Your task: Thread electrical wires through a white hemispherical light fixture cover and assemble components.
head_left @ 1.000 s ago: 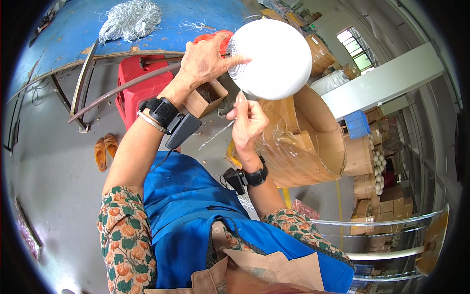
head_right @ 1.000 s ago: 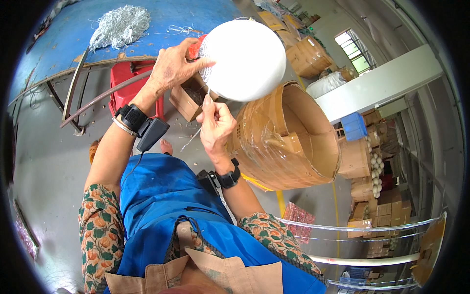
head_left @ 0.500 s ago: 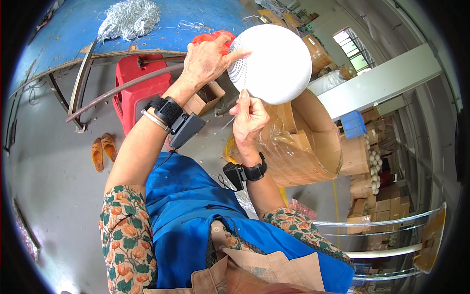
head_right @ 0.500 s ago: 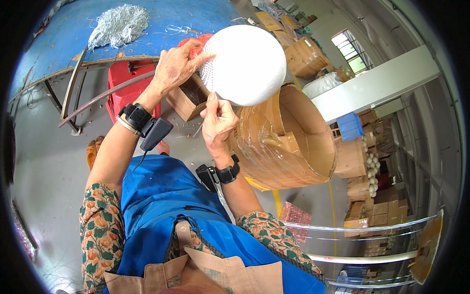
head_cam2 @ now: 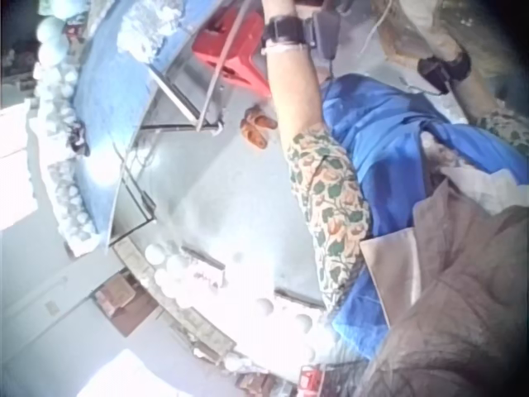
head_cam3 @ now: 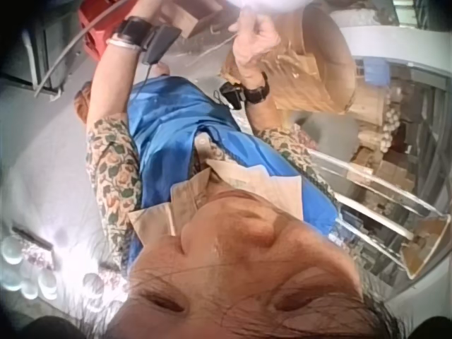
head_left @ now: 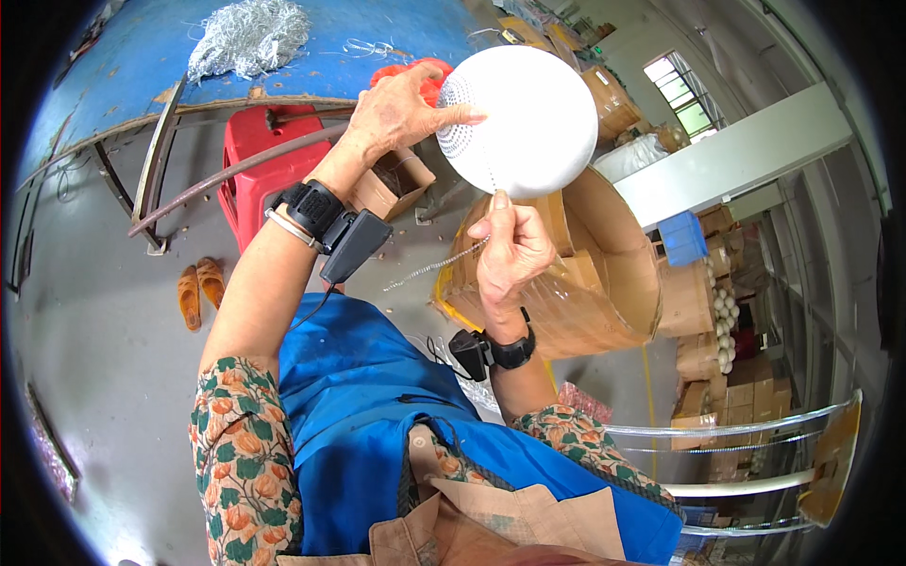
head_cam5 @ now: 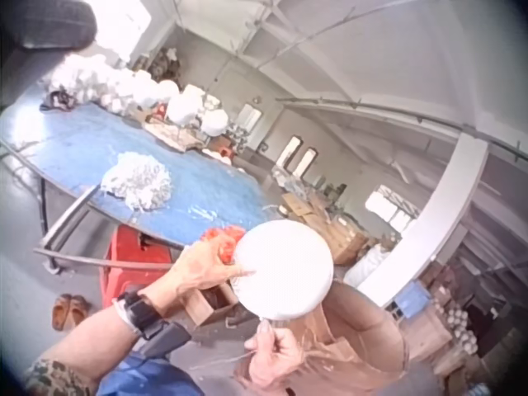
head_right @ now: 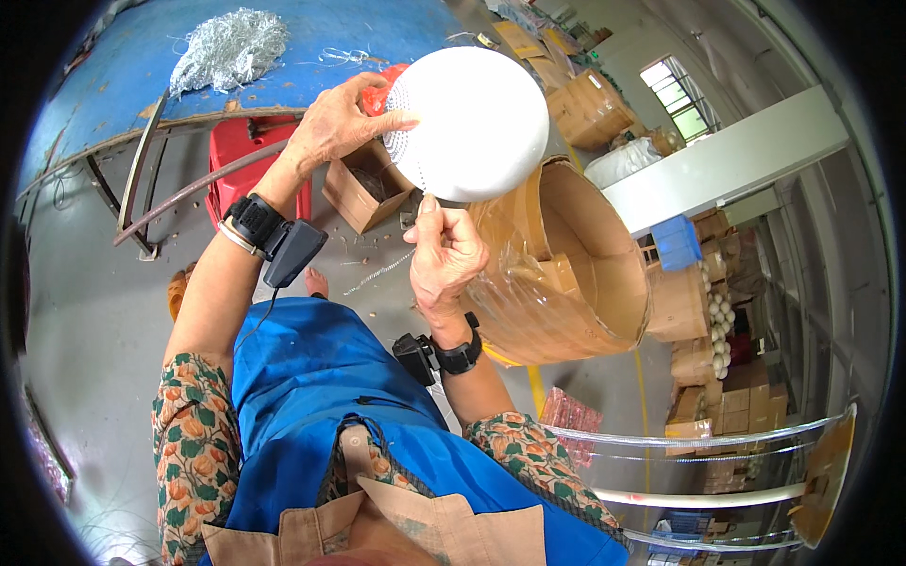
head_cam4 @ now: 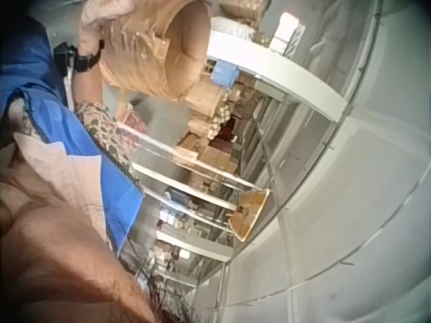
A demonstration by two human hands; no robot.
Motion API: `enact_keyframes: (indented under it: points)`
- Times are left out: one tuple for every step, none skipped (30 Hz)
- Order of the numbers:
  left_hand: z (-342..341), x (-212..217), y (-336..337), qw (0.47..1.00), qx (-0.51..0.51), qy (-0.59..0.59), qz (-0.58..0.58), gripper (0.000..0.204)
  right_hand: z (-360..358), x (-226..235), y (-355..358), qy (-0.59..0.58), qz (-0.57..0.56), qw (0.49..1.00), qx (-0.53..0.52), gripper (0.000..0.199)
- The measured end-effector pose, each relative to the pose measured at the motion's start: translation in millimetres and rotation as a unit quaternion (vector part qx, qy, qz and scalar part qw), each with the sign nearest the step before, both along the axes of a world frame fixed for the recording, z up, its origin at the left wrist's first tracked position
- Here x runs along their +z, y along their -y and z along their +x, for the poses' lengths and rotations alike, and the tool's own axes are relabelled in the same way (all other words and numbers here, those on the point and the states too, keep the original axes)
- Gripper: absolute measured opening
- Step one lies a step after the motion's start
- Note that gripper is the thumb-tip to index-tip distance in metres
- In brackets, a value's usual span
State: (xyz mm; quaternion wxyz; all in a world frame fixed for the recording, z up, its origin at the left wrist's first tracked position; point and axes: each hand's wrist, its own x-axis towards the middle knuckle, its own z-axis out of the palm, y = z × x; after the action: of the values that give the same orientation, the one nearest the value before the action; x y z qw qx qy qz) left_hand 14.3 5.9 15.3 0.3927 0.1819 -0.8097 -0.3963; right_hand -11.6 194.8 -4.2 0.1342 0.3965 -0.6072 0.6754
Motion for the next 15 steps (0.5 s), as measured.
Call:
enact_keyframes:
  points:
    - [1.7,0.6,-0.7,1.000,-0.006,0.003,-0.001,0.086,2.2,4.0,-1.4,0.001,0.000,1.000,-0.001,0.023]
    - [1.5,0.1,-0.8,1.000,-0.007,0.004,-0.001,0.086,4.2,7.1,-2.6,-0.003,0.015,1.000,-0.012,0.023]
    - [0.8,-0.2,-0.3,1.000,-0.001,0.007,0.004,0.086,5.1,8.2,-3.8,-0.007,0.029,0.999,-0.023,0.023]
    - [-0.3,0.6,0.5,1.000,0.005,0.009,0.008,0.087,3.3,6.1,-3.5,-0.007,0.028,0.999,-0.024,0.023]
    - [-1.3,0.7,0.6,1.000,0.005,0.009,0.007,0.087,-0.4,0.9,-2.0,-0.002,0.025,1.000,-0.018,0.023]
    - [-2.6,0.5,0.3,1.000,0.010,0.007,0.010,0.087,-4.5,-4.9,0.1,0.003,0.022,1.000,-0.011,0.023]
    - [-2.9,0.4,0.1,1.000,0.015,0.007,0.013,0.087,-7.6,-9.7,4.1,0.012,0.008,1.000,-0.007,0.024]
    - [-3.1,0.0,-0.2,1.000,0.016,0.007,0.012,0.087,-8.8,-12.4,5.9,0.012,0.008,1.000,-0.006,0.024]
    - [-3.4,-0.5,-0.9,1.000,0.022,0.012,0.011,0.086,-8.7,-13.4,7.6,0.014,0.018,1.000,-0.015,0.025]
    - [-3.9,-0.5,-2.4,0.999,0.027,0.016,0.009,0.086,-9.3,-14.7,8.8,0.015,0.029,0.999,-0.026,0.025]
    - [-4.3,-0.9,-4.0,0.999,0.027,0.016,0.010,0.086,-11.1,-17.2,9.9,0.015,0.026,0.999,-0.024,0.026]
    - [-4.7,-1.8,-5.7,1.000,0.028,0.008,0.003,0.085,-12.0,-19.0,10.5,0.015,0.027,0.999,-0.024,0.026]
    - [-3.8,-1.4,-5.9,1.000,0.030,0.000,-0.005,0.084,-11.8,-19.6,12.5,0.014,0.031,0.999,-0.027,0.026]
    - [-3.6,-1.7,-5.8,1.000,0.031,0.000,-0.005,0.084,-11.6,-20.4,14.7,0.012,0.035,0.999,-0.030,0.026]
    - [-3.9,-2.7,-5.6,0.998,0.047,-0.018,-0.039,0.076,-11.5,-21.4,17.1,0.013,0.035,0.999,-0.030,0.026]
